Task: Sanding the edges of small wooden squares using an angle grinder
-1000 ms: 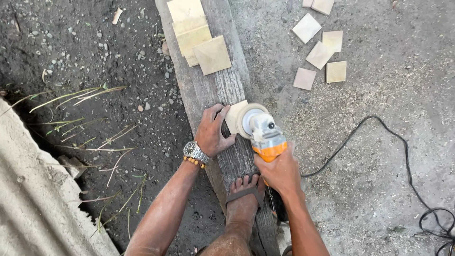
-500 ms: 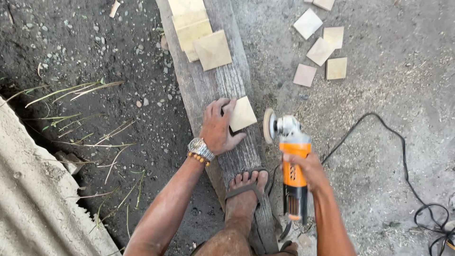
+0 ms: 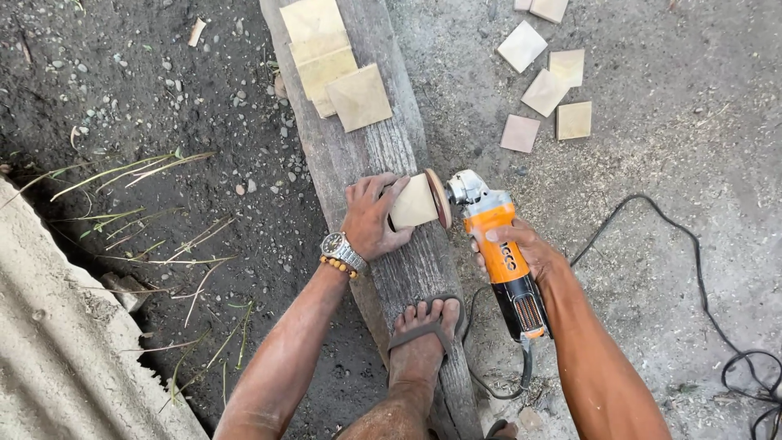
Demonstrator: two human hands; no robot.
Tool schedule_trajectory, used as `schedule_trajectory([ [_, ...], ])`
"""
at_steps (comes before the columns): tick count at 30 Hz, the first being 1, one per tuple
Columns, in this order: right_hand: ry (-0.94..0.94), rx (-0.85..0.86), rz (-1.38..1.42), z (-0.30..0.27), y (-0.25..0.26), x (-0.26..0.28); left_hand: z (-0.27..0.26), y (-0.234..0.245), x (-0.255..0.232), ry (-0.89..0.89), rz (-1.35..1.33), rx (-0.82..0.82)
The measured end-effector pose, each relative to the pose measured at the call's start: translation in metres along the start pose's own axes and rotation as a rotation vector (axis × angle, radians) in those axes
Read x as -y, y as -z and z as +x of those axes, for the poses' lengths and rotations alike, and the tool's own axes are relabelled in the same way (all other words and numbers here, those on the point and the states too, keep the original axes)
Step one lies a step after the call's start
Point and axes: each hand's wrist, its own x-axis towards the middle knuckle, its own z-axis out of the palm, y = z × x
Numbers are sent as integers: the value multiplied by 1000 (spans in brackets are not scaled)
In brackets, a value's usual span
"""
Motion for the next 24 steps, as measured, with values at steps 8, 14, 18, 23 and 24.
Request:
schedule_trajectory([
  [8,-53,-34,-21,-38,12,-37,0,2,1,9,11,-6],
  [14,-1,-103,-6,-69,27,-66,3,8,-10,28,-95,-37],
  [18,155,-206,24,-100,0,-42,-5,13,-36,282,-722,-98],
  [23,474,-225,-235,-138,-101,29,-1,5,-90,580,-1700,-150],
  [24,560,-180,-354,-143,-117,43,-1,2,-97,625,-1869,-153],
])
